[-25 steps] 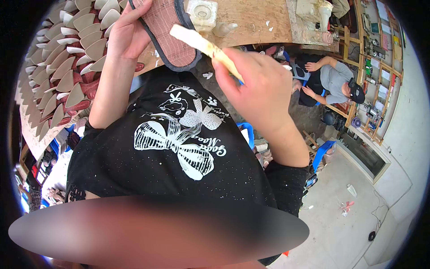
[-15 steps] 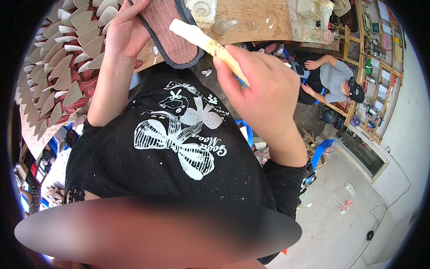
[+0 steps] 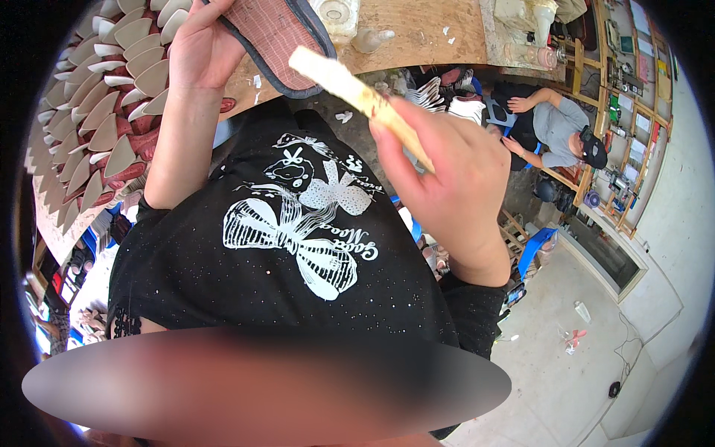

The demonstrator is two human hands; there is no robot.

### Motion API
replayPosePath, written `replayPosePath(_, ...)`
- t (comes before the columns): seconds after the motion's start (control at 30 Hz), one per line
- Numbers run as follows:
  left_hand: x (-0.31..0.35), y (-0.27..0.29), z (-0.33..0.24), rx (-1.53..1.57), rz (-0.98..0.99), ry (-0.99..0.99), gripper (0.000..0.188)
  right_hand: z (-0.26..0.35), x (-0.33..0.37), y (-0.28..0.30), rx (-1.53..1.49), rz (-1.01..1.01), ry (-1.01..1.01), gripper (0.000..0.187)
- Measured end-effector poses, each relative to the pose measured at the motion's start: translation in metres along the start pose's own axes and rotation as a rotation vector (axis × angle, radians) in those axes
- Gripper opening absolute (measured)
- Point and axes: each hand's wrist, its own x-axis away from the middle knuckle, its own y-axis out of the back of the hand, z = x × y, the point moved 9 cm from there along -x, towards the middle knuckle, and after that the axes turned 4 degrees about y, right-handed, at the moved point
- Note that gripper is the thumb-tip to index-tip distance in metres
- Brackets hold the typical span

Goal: The recorder applies adhesive to various shoe insole components using a brush and then fits them into shoe lasts or finished shoe parts.

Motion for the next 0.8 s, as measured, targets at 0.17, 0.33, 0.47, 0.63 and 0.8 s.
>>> replayPosePath(0.17,0.002,-0.002,-0.003,-0.015,0.029,-0.037,0.046,-0.007,-0.003,-0.016,0.021,0.077,-0.032,0.02)
replayPosePath(0.33,0.001,0.011,-0.012,-0.008,-0.057,-0.072,0.044,-0.004,0.007,-0.011,0.018,0.129,-0.068,0.02)
replayPosePath(0.47,0.002,0.01,-0.012,0.002,-0.065,-0.113,0.043,0.004,0.004,-0.011,-0.036,0.125,-0.012,0.02)
replayPosePath(0.63,0.003,-0.001,-0.008,0.074,0.004,-0.096,0.043,0.004,-0.001,-0.018,-0.066,0.164,-0.042,0.022)
replayPosePath(0.8,0.002,-0.001,-0.006,0.046,-0.013,-0.09,0.044,0.0,-0.001,-0.017,-0.008,0.179,-0.051,0.022)
